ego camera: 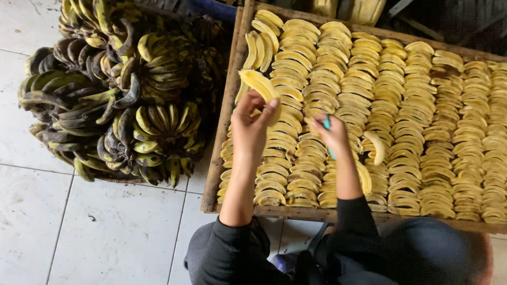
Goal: The person sits on the floor beside wooden drying trays and peels bananas by hand, using a small knife to slice the peeled bananas into pieces. They place the slices in rows on the tray and drop peels into a basin, working through bananas one at a time.
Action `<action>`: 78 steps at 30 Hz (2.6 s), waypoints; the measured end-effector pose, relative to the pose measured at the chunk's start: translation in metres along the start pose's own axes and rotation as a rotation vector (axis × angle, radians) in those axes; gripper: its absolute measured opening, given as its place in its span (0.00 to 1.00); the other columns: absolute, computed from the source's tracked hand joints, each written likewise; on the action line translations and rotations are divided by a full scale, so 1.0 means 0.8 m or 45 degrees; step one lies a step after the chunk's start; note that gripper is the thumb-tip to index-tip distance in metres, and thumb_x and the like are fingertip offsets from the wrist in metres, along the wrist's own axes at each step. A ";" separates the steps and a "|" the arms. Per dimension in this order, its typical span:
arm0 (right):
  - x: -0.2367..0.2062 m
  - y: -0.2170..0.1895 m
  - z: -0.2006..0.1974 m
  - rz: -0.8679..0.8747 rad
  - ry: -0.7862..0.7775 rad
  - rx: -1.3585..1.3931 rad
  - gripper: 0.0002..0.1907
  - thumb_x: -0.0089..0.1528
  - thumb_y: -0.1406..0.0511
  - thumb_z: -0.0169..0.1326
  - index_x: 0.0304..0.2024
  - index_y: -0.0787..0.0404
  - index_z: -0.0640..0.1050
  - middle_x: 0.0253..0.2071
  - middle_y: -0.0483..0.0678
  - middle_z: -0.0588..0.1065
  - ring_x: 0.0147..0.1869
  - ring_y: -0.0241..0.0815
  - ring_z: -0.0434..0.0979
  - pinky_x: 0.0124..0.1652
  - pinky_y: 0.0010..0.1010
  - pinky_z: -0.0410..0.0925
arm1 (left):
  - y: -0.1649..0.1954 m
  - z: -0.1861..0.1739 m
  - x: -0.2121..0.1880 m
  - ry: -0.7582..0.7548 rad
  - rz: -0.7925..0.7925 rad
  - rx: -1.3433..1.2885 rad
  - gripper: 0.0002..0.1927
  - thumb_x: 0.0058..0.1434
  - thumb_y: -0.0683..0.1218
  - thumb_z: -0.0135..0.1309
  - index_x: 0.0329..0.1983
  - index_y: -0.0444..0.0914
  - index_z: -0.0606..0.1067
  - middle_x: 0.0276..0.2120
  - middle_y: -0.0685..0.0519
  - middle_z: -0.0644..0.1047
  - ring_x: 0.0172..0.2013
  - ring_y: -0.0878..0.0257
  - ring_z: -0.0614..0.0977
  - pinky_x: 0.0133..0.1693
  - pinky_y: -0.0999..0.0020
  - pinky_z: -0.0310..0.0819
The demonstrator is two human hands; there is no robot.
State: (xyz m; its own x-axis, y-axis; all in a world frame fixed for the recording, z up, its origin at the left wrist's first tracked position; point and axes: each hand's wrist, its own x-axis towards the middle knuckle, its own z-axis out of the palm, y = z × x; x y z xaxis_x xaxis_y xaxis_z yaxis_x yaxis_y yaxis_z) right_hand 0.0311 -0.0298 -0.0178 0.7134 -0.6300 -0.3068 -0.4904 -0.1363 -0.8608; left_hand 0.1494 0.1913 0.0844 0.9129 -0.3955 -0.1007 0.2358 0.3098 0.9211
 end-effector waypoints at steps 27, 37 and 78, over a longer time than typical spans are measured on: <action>-0.055 0.128 -0.174 -0.045 0.671 -0.741 0.19 0.61 0.59 0.67 0.51 0.58 0.79 0.43 0.52 0.77 0.42 0.48 0.79 0.42 0.37 0.71 | -0.121 0.115 -0.056 -0.423 -0.419 0.063 0.25 0.55 0.42 0.64 0.55 0.39 0.71 0.36 0.49 0.80 0.35 0.66 0.82 0.34 0.73 0.76; -0.038 0.085 -0.201 -0.150 0.351 -1.006 0.30 0.53 0.50 0.67 0.48 0.64 0.79 0.43 0.56 0.80 0.44 0.58 0.80 0.41 0.46 0.71 | -0.185 0.143 -0.060 -0.400 -0.588 -0.094 0.16 0.62 0.48 0.62 0.48 0.34 0.76 0.35 0.56 0.83 0.33 0.70 0.81 0.35 0.73 0.75; -0.293 0.064 -0.317 -0.061 0.405 0.480 0.20 0.53 0.63 0.67 0.47 0.59 0.79 0.32 0.40 0.80 0.29 0.27 0.73 0.26 0.21 0.64 | -0.200 0.342 -0.226 -0.561 -0.368 0.268 0.15 0.70 0.51 0.53 0.37 0.34 0.78 0.24 0.57 0.72 0.23 0.69 0.67 0.22 0.70 0.60</action>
State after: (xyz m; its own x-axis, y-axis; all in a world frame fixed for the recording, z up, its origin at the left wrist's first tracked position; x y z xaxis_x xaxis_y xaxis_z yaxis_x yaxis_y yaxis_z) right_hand -0.2881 -0.0832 0.1129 0.5137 -0.8400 -0.1749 -0.2041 0.0783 -0.9758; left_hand -0.1440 -0.0232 0.0582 0.5852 -0.7760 -0.2353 0.3430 -0.0260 0.9390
